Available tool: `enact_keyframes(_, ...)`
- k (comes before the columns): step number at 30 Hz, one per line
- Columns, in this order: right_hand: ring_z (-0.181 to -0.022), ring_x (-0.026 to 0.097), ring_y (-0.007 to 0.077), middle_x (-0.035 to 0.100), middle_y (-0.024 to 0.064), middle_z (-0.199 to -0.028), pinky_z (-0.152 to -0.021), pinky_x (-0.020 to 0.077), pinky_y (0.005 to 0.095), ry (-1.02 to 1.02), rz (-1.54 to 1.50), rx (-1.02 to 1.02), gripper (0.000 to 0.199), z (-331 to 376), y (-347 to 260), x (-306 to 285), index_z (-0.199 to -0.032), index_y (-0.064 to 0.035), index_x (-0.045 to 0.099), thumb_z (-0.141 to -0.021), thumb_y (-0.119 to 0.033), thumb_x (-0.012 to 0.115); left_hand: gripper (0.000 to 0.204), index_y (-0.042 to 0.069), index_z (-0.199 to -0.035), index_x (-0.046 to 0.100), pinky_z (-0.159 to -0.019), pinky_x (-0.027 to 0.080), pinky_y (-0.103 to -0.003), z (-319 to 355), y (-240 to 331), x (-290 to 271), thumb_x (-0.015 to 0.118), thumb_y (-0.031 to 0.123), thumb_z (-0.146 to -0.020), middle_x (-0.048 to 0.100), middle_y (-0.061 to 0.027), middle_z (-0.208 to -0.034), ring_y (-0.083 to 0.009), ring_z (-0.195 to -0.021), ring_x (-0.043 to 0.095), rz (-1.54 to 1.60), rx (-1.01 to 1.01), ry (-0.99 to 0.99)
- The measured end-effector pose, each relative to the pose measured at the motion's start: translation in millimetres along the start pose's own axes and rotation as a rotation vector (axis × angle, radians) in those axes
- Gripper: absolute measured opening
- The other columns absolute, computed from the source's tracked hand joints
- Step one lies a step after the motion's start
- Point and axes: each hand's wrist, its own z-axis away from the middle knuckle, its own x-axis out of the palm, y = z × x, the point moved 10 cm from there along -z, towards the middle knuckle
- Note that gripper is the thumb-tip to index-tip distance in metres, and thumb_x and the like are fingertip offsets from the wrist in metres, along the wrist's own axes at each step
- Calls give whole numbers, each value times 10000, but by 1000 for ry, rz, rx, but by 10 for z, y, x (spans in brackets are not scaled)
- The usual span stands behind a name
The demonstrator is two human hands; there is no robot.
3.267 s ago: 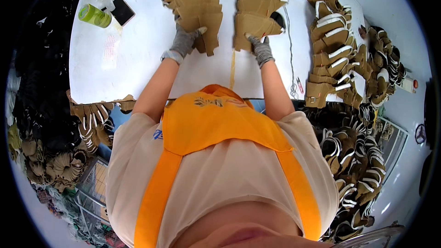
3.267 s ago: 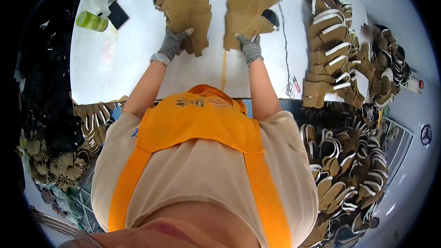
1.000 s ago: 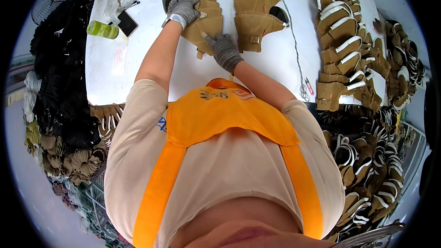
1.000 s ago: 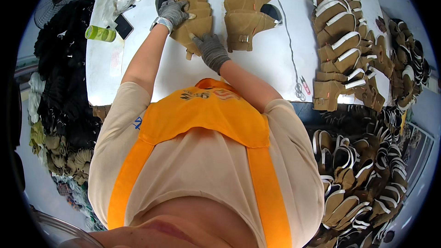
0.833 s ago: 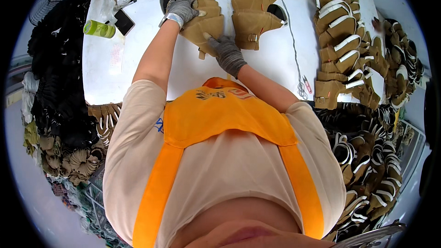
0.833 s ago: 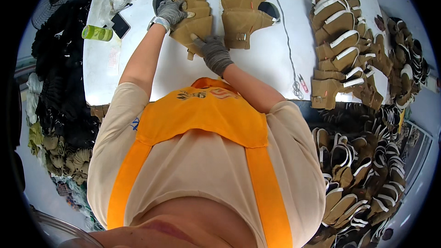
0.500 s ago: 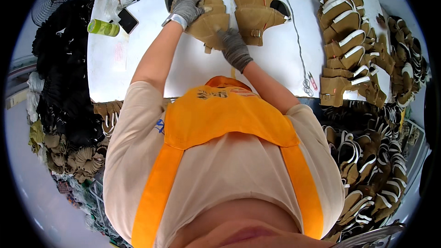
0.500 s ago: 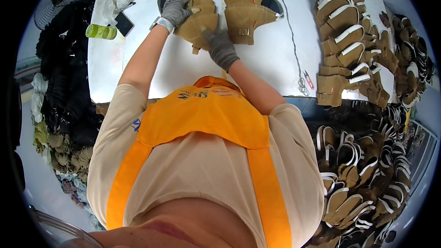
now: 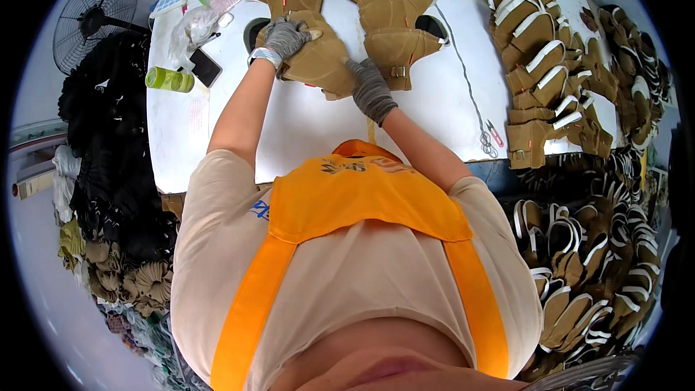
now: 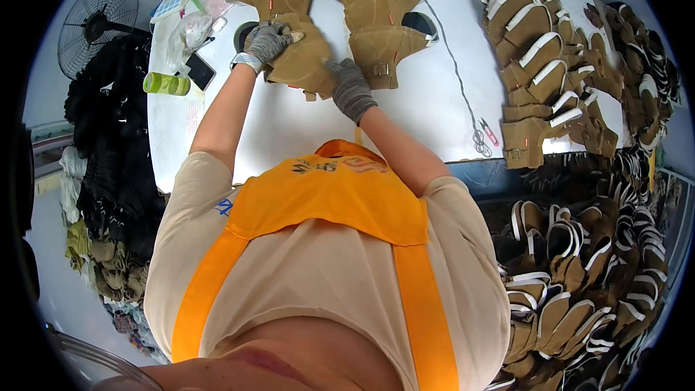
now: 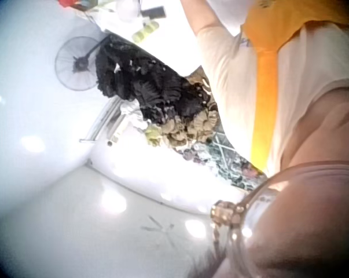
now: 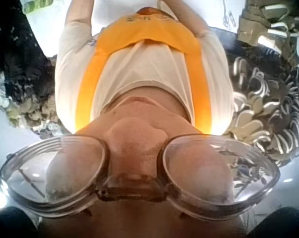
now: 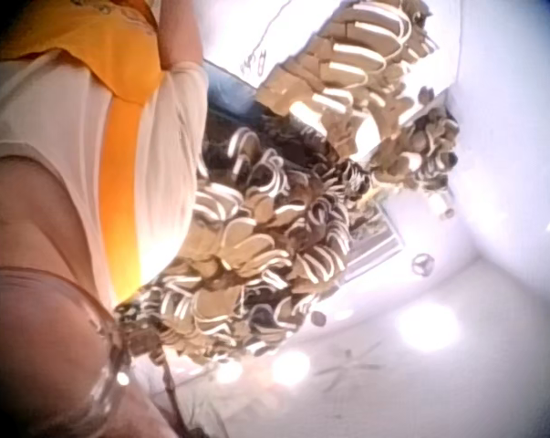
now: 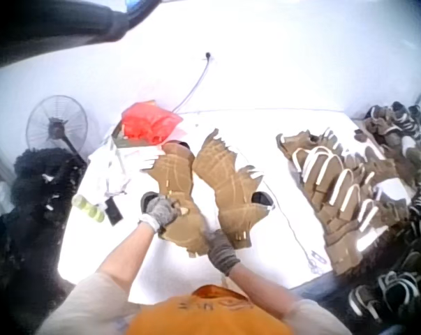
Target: The person assembles brown gloves by attaching white elastic straps to the wrist area. They pick up glove pieces from a table, align the straps, and secure them using a small tool. The person handles multiple gloves, turning them over and adjusting the straps before placing them on the table.
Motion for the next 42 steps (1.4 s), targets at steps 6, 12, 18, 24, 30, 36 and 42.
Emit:
enact_keyframes(6,-988,512,356,541,187,-1105,-896,423,395,-208,113,-141,475,888,-363,-230,-1284,-73,485,-814,-74,553,783,44,-1232,563,-1060,313,-439,-105,-260,73,582,669,-760,478,-231,-1321,-376,-1267,406,-3,10,198)
enact_keyframes(12,-1092,556,286,558,142,-1215,-925,485,383,70,-819,308,422,1009,196,-1367,-1294,-7,442,-905,-147,526,696,53,-1231,553,-1069,287,-446,-54,-484,319,635,572,-775,491,-206,-1308,-355,-1260,412,9,33,276)
enact_keyframes(18,-964,621,303,584,173,-1098,-744,592,358,184,-1784,745,364,773,162,-978,-1217,16,459,-890,-116,548,467,81,-1303,477,-944,440,-347,786,-146,403,408,409,-977,561,-123,-1225,-255,-1099,548,1355,-104,211)
enact_keyframes(24,-990,565,230,528,160,-1130,-710,584,307,-12,-2125,747,289,521,-246,-587,-1181,24,470,-946,-141,436,810,63,-1368,387,-922,455,-362,1594,652,119,497,666,-839,497,-113,-1291,-205,-1158,496,2128,224,77)
enact_keyframes(30,-764,545,187,545,123,-911,-632,491,258,-631,-2080,714,333,538,-525,-379,-1040,-13,491,-992,-325,384,566,40,-1117,556,-697,526,-285,1695,616,-492,608,533,-842,654,-90,-895,-178,-826,650,1310,378,212)
enact_keyframes(36,-740,540,186,553,120,-905,-670,487,317,20,-1492,533,591,328,-242,-801,-1165,-27,463,-913,-562,481,594,19,-1217,475,-669,548,-279,1731,824,-720,645,449,-844,621,-119,-1040,-183,-929,641,1739,265,219)
enact_keyframes(42,-854,563,146,572,76,-967,-745,500,292,281,-1315,148,558,282,-558,-1269,-1224,-31,465,-858,-396,674,618,40,-1296,442,-859,491,-307,1811,1052,-674,687,370,-834,552,-82,-1206,-176,-1066,559,1566,289,186)
